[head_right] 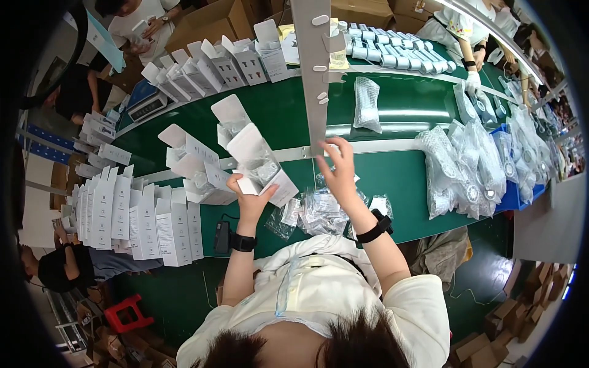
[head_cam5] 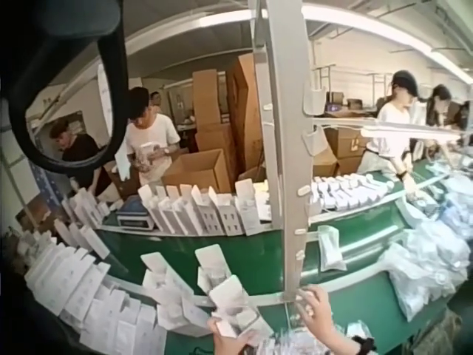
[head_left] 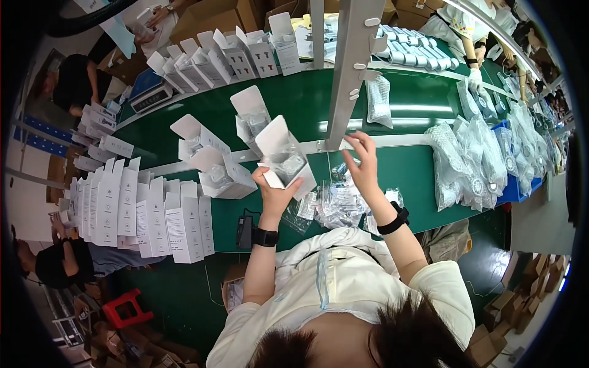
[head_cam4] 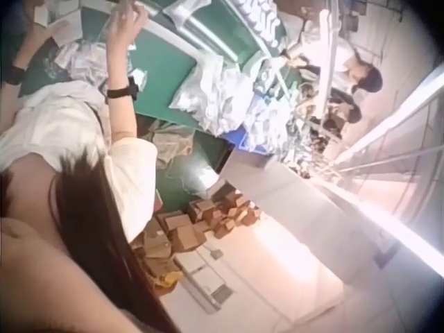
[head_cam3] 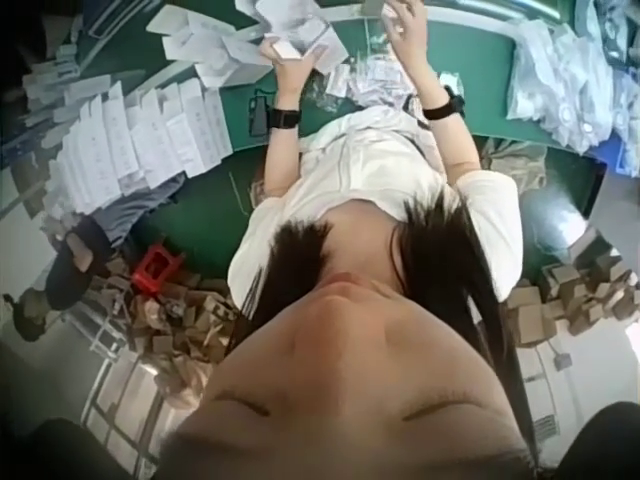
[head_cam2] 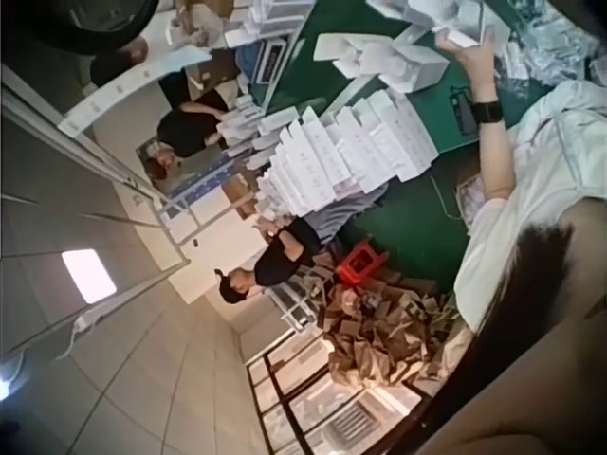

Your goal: The person packages handheld devices by hand, placing a bubble-wrapped object and a small plastic bag of accessories into a white cardboard box. They then set the box on the assembly line and repeat the process for the next item.

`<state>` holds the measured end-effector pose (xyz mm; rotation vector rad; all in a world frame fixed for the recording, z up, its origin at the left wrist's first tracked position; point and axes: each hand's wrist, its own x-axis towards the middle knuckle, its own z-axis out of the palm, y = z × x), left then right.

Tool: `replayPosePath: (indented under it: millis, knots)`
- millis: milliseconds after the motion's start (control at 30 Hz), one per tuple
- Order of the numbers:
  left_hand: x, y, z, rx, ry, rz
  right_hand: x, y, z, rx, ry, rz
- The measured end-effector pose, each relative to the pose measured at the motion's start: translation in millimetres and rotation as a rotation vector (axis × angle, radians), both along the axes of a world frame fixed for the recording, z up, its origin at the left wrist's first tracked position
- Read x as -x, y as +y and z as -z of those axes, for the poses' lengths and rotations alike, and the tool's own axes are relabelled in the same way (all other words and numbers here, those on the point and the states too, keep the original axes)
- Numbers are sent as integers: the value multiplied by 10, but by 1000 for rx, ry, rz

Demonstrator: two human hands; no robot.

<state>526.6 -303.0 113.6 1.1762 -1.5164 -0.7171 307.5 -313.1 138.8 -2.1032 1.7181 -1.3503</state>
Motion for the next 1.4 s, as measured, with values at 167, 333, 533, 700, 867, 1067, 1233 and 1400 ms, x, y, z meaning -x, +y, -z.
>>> replayPosePath:
  millis: [167, 333, 533, 700, 867, 1067, 1233, 1400]
  knots:
    - [-207, 47, 129, 108, -128, 58, 430, 142, 859, -585, 255, 209]
    - [-152, 2, -191, 53, 42, -99, 544, 191, 846, -452, -109, 13]
    - [-225, -113, -423, -66, -317, -106, -243, -40, -331, 318, -237, -338]
    - [-357, -188, -492, -166, -234, -139, -707, -254, -555, 421, 186, -819]
    - [-402, -191, -303, -164, -141, -88, -781, -431, -299, -33, 774, -1116]
    - [-376, -4, -261, -159, -52, -152, -632, -331, -260, -44, 261, -894]
    - [-160, -24, -441, -205, 14, -37, -594, -28, 355, -489, -430, -659]
    - [-472, -42, -1351, 134, -125, -1, -711, 41, -232, -271, -625, -192]
